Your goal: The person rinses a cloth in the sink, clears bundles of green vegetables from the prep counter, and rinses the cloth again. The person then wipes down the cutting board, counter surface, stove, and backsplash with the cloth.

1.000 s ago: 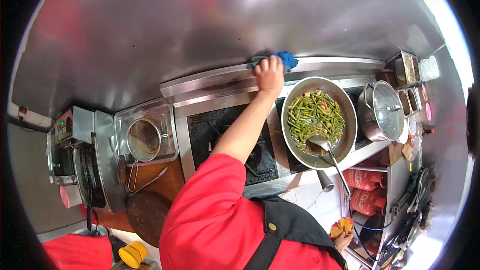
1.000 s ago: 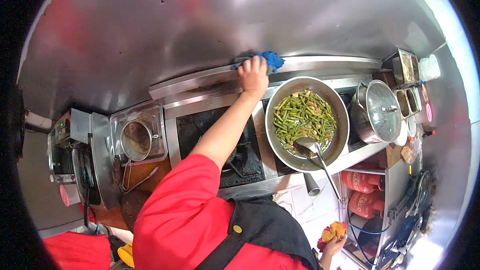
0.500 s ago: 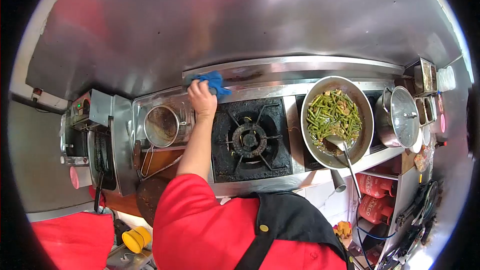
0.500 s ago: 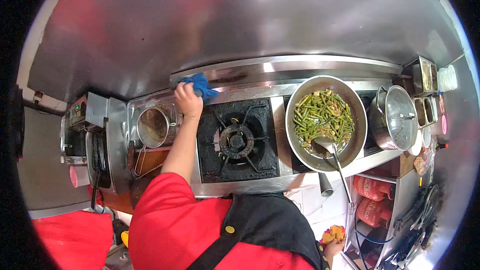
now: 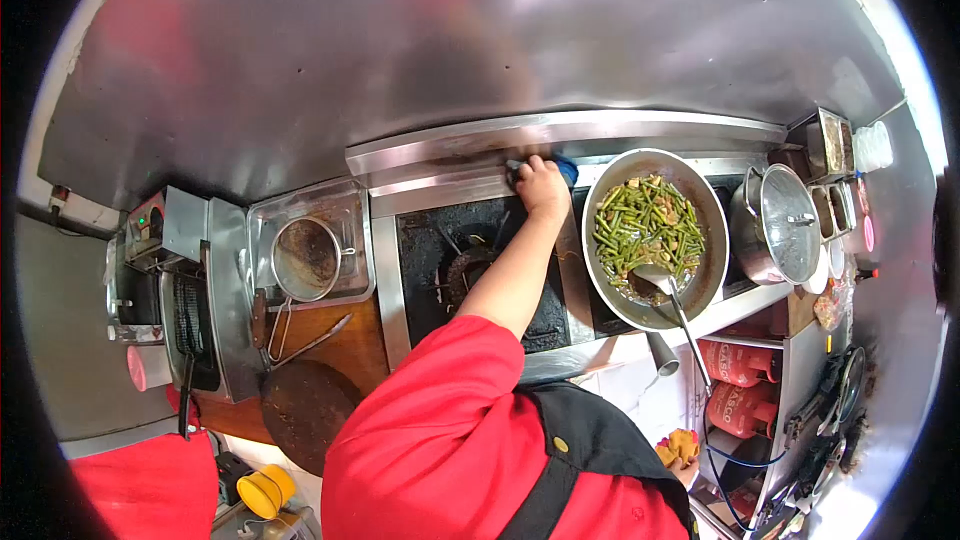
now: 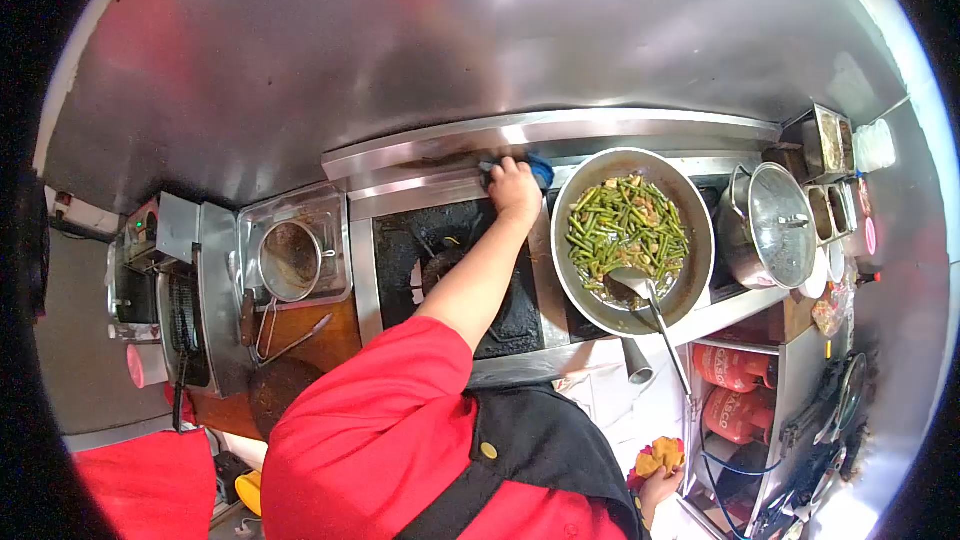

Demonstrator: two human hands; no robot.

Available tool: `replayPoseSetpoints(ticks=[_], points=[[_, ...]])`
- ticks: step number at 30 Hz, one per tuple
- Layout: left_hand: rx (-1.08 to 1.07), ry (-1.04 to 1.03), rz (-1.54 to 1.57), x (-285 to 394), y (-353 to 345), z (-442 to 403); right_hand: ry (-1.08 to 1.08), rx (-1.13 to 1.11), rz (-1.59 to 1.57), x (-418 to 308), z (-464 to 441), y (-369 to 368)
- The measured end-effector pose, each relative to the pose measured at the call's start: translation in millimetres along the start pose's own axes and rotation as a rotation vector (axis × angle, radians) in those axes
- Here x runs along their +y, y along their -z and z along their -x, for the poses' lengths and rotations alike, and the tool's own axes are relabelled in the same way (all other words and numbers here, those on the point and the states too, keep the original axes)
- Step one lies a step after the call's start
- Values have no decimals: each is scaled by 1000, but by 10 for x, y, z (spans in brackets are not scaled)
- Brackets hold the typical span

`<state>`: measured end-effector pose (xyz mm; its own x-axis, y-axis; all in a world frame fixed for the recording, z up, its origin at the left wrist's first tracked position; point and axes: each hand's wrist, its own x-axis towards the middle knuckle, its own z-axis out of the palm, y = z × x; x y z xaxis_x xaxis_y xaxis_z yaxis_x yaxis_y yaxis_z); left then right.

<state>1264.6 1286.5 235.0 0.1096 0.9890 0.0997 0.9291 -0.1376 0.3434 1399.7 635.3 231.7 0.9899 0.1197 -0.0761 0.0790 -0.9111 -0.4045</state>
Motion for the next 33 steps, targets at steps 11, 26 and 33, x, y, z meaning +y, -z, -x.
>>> replayPoseSetpoints(ticks=[11, 26, 33], points=[[164, 209, -193, -1808, 608, 99, -584, -607, -972, 471, -33, -208], [-42, -550, 71, 139, -285, -55, -509, -468, -961, -545, 235, -71], [-347, -737, -83, -291, 414, 293, -435, -679, -1303, -1248, 171, -272]])
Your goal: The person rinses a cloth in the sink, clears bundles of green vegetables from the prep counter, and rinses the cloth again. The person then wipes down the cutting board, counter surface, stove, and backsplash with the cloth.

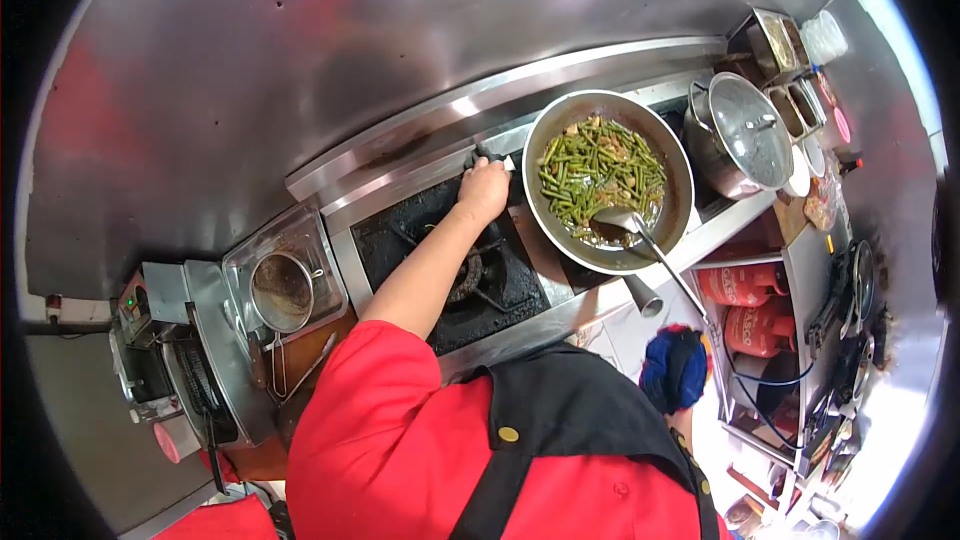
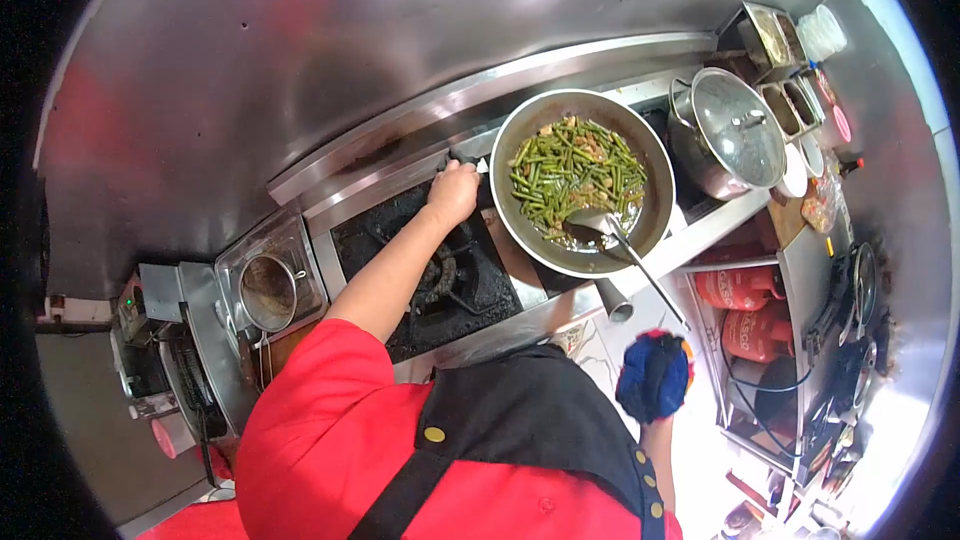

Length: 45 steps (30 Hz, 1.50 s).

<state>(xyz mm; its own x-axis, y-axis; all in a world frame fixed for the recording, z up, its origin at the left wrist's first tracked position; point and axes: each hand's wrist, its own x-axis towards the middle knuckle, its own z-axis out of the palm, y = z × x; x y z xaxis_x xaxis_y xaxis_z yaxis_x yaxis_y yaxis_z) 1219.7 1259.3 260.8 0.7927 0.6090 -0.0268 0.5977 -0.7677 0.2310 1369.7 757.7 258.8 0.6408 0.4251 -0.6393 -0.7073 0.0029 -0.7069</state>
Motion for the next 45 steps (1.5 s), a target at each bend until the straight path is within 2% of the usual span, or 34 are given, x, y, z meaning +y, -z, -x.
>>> replayPoseSetpoints(ticks=[4, 5, 6, 8, 10, 12, 14, 15, 17, 20, 22, 24, 25, 26, 28, 30, 31, 32, 34, 35, 37, 38, 40, 41, 43, 44, 45], points=[[61, -63, -70, 314, -178, 278, -37, -248, -288, -48, -124, -469], [35, -92, -151, 399, -236, 376, -52, -291, -340, -64, -145, -519], [9, -118, -232, 492, -292, 491, -12, -335, -371, -253, 36, -897], [-136, -201, -251, 723, -246, 683, -14, -336, -358, -171, -60, -716], [58, -331, -113, 872, -246, 856, -2, -310, -239, -158, -26, -627], [-152, -306, -46, 819, -121, 827, 15, -301, -101, -153, 32, -553], [-256, -277, -9, 606, 98, 761, 49, -299, 57, -186, 110, -511], [-220, -235, 33, 495, 289, 748, 69, -301, 130, -204, 140, -504], [-298, 51, 82, 234, 563, 611, 117, -306, 289, -242, 214, -489], [173, 261, 145, -186, 271, 310, 217, -312, 509, -295, 300, -497], [351, 137, 243, -168, -29, 93, 325, -281, 635, -308, 334, -534], [238, 133, 33, 137, -62, 128, 473, -211, 749, -289, 338, -570], [121, 168, 27, 226, -50, 90, 559, -162, 807, -270, 334, -573], [37, 153, 12, 236, -154, 54, 595, -151, 1011, -139, 122, -268], [-14, 104, -1, 371, -294, 204, 614, -146, 1214, -155, 173, -328], [-174, 4, -106, 595, -215, 498, 659, -148, 1327, -317, 332, -504], [-155, -84, -41, 646, -146, 651, 680, -147, 1362, -400, 382, -591], [-71, -165, 38, 585, -156, 732, 953, -154, 1602, -440, 374, -609], [-104, -75, -185, 457, -85, 589, 1218, -145, 1835, -341, 292, -392], [-21, -12, -234, 322, -143, 431, 927, -177, 1753, -171, 117, -86], [166, 91, -187, 61, -138, 96, 634, -209, 1657, -114, 148, -14], [216, 160, -103, 15, -118, -23, 736, -194, 1620, -255, 329, -262], [215, 165, -105, 69, -102, -83, 843, -185, 1583, -272, 294, -294], [136, 247, 8, 176, -118, -40, 721, -182, 1546, -133, 119, -58], [-44, 42, -135, 368, -201, 303, 581, -180, 1507, -126, 211, -88], [-159, -64, -194, 457, -140, 394, 885, -169, 1815, -323, 404, -441], [-155, -68, -196, 437, -93, 366, 1203, -150, 2110, -433, 500, -636]])
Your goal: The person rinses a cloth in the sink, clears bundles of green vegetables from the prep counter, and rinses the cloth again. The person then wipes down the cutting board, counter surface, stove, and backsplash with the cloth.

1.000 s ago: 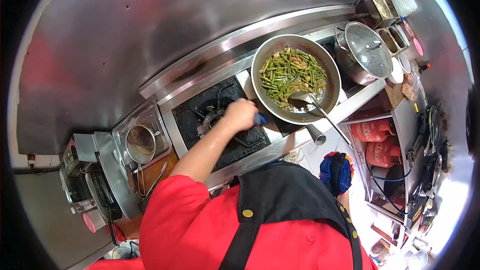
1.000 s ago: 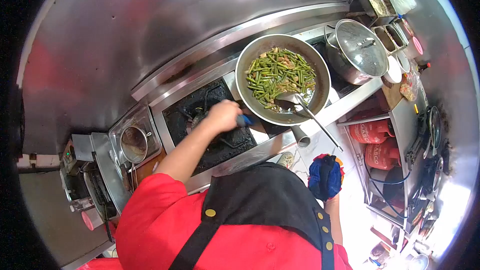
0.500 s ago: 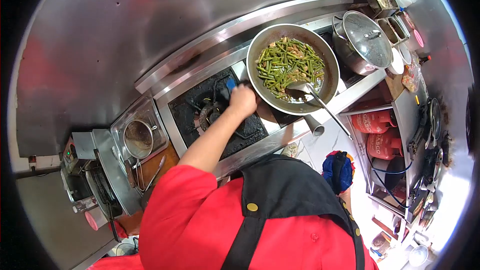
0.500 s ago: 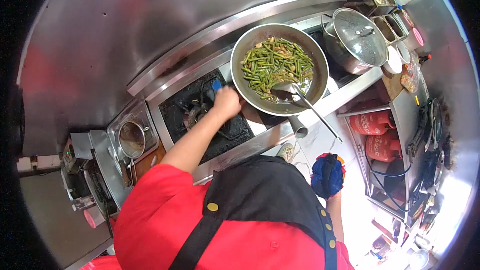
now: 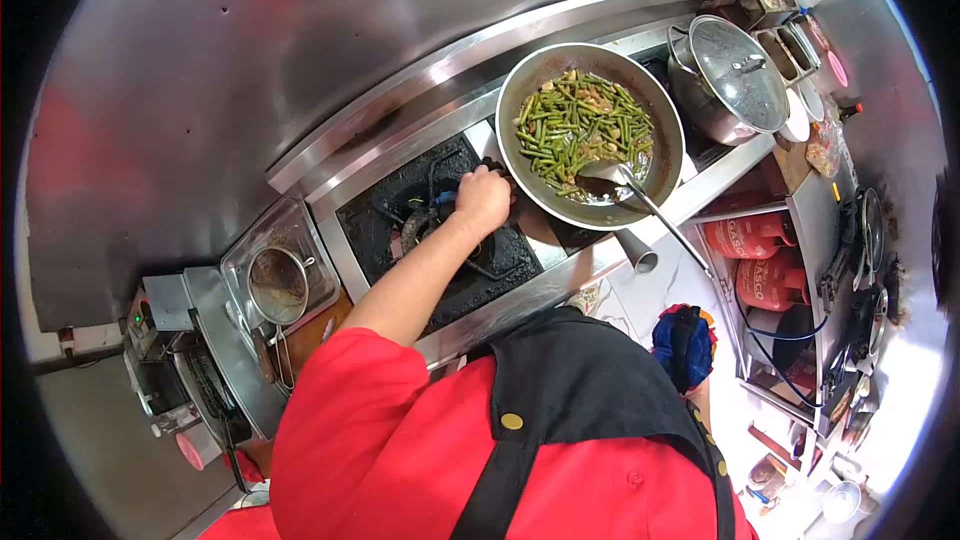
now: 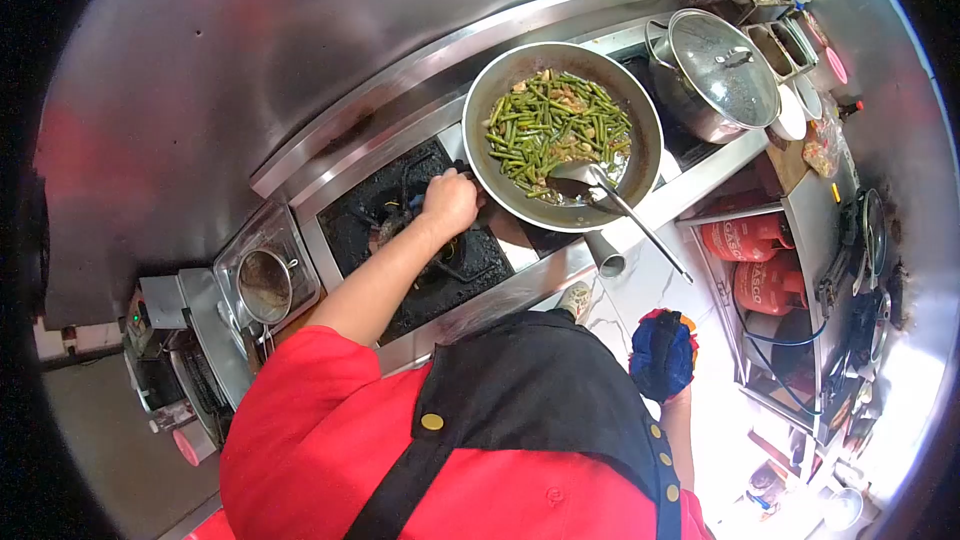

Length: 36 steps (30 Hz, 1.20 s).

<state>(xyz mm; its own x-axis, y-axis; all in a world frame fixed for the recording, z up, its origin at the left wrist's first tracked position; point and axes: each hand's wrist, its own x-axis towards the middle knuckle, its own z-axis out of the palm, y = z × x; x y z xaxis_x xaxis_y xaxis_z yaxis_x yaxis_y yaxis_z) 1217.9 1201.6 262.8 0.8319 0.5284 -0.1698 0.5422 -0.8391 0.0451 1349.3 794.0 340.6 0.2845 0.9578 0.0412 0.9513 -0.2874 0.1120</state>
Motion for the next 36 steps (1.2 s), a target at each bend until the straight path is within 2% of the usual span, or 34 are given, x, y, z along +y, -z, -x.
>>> replayPoseSetpoints(ticks=[1, 2, 3, 5, 7, 8, 9, 10, 12, 13, 14, 15, 16, 17, 18, 19, 20, 21, 22, 23, 25, 26, 27, 28, 29, 30, 31, 33, 36], points=[[-1, 5, 25, -60, 25, 20, -6, -2, -3, -14, 22, 0], [3, 10, 51, -119, 75, 7, -20, 41, -188, -5, 38, -5], [16, 148, 70, -185, 222, -98, -31, 89, -371, 16, 31, -15], [179, 160, 76, -381, 109, -267, -60, 98, -319, -6, 55, -63], [110, 239, 27, -204, -140, -253, -79, 111, -260, 66, 144, -242], [69, 110, 48, -42, -78, -63, -444, 39, -940, 137, 276, -442], [28, -21, 66, 50, 6, 65, -604, -26, -1294, 115, 285, -456], [24, -31, 95, 26, 78, 75, -814, -43, -1623, 44, 202, -360], [27, 173, 61, -183, 84, -172, -507, -64, -808, -103, 82, -59], [66, 248, 38, -373, -9, -328, -508, -64, -805, -102, 72, -25], [130, 195, 134, -430, 107, -298, -309, 24, -465, -101, 76, 2], [126, 194, 140, -320, 57, -238, -200, 56, -297, -53, 129, -55], [82, 127, 19, -155, 3, -143, -101, 104, -122, -6, 185, -110], [42, 58, -110, -66, -16, -55, -482, 60, -862, 123, 311, -376], [43, -128, 45, -35, -10, 60, -644, 0, -1251, 125, 317, -392], [41, -130, 44, -78, 29, 51, -862, -6, -1610, 131, 327, -415], [52, -77, 29, -164, 88, 5, -573, -131, -1010, 138, 382, -392], [63, -24, 16, -246, 138, -78, -424, -203, -711, 111, 369, -336], [198, 199, 139, -342, 94, -261, -278, -233, -407, 84, 356, -279], [255, 116, 94, -550, -40, -440, -322, -225, -412, 41, 373, -251], [423, 159, 147, -611, -105, -581, -364, -229, -422, -5, 436, -312], [449, 135, 195, -565, -180, -582, -570, -172, -1046, 26, 448, -447], [470, 109, 245, -469, -266, -548, -473, -232, -796, 16, 430, -393], [419, 327, 528, -296, -297, -474, -376, -272, -545, 6, 409, -339], [462, 235, 499, -206, -396, -337, -384, -288, -549, -32, 406, -310], [361, 91, 378, -114, -361, -157, -260, -195, -370, -54, 392, -298], [266, -54, 252, -32, -288, 5, -353, -201, -527, -62, 349, -298], [167, -157, 130, 156, -269, 203, -551, -171, -838, -76, 261, -296], [356, -400, 291, 286, -280, 382, -525, -224, -773, -66, 293, -552]])
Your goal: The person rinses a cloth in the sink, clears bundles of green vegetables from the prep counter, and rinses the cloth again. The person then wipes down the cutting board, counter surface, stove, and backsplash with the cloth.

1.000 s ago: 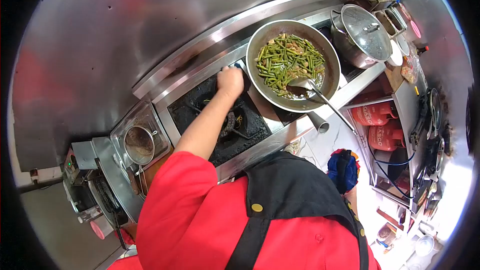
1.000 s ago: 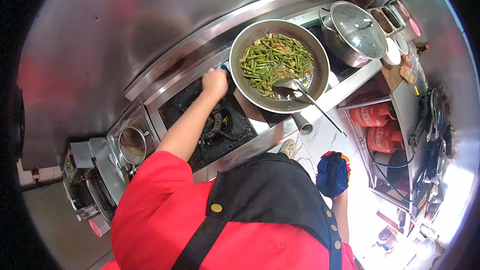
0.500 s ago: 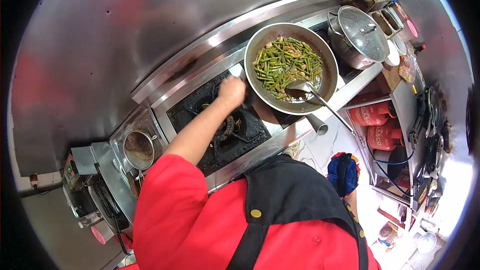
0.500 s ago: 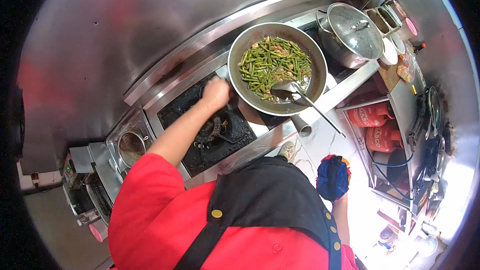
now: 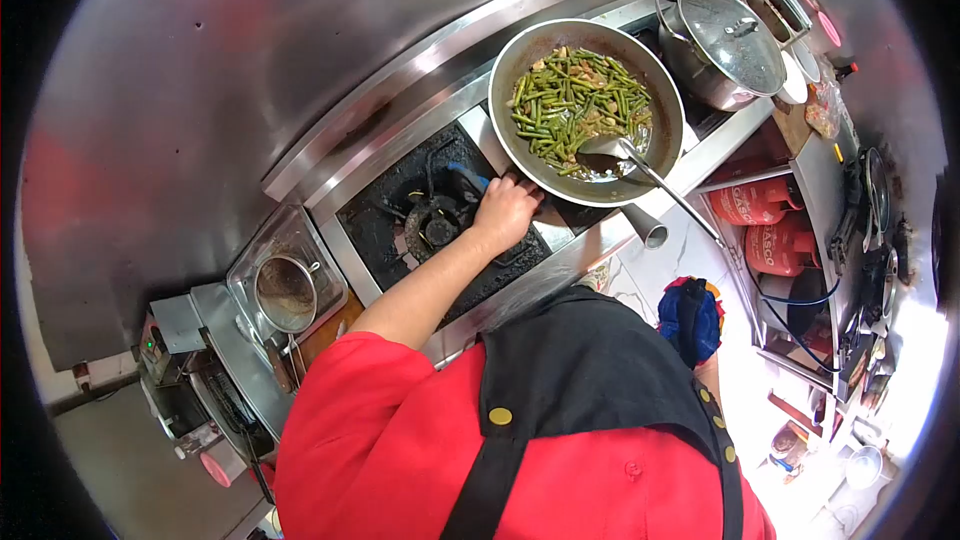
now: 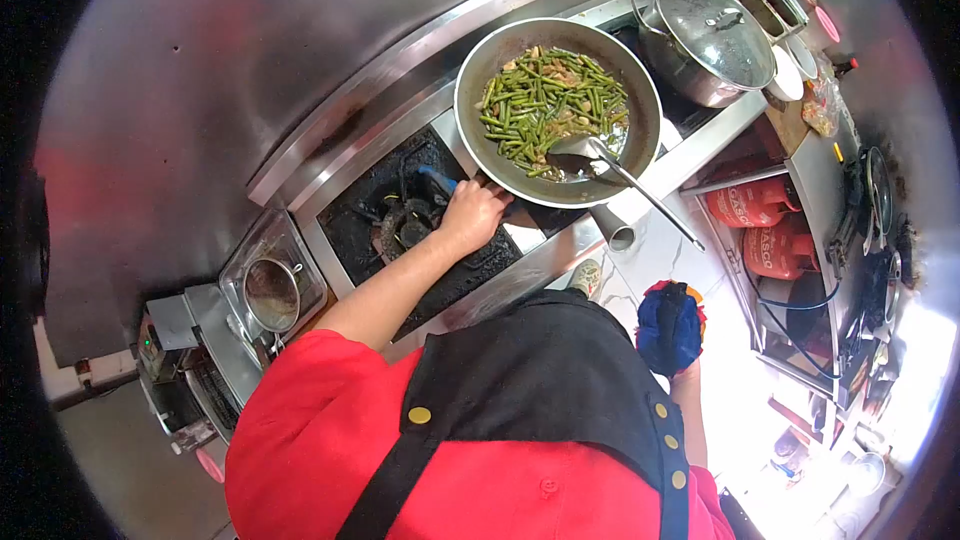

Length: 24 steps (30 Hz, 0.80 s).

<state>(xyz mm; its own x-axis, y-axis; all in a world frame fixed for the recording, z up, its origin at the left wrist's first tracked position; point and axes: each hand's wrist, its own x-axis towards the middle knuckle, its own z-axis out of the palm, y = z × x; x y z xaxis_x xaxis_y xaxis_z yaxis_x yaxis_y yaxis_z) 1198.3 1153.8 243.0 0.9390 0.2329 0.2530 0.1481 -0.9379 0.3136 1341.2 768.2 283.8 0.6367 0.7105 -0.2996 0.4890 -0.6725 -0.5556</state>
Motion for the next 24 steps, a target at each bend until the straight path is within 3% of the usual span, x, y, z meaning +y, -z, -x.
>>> replayPoseSetpoints(ticks=[1, 3, 4, 5, 6, 7, 9, 12, 15, 18, 21, 24], points=[[4, -5, -3, -43, 74, -43, -23, 25, -173, 22, -30, -41], [-137, 228, -220, -145, 228, -114, -55, 45, -346, 27, -22, -73], [87, 278, -113, -164, 194, -122, -8, 51, -325, 9, -38, -76], [80, 279, -107, -102, 144, -100, 12, 50, -311, -11, -38, -59], [-117, 251, -160, 5, 77, -115, 32, 49, -298, -56, -39, -33], [-307, 219, -215, 105, 17, -135, 89, -17, -60, -187, -62, 60], [-223, 176, 20, 359, -95, -3, 149, -84, 182, -166, -80, 71], [-109, 124, 57, 578, -84, 87, 267, 67, 306, 32, -53, -72], [-221, 139, 25, 671, -36, 136, 287, 5, 269, -165, -77, 75], [-278, 108, -3, 543, 7, 195, 146, 8, -152, -91, -56, 140], [-174, 295, -303, 148, 0, -65, 374, 9, 207, 79, -5, 142], [-106, 313, -293, 142, -264, -88, 360, 15, 313, -137, 22, 270]])
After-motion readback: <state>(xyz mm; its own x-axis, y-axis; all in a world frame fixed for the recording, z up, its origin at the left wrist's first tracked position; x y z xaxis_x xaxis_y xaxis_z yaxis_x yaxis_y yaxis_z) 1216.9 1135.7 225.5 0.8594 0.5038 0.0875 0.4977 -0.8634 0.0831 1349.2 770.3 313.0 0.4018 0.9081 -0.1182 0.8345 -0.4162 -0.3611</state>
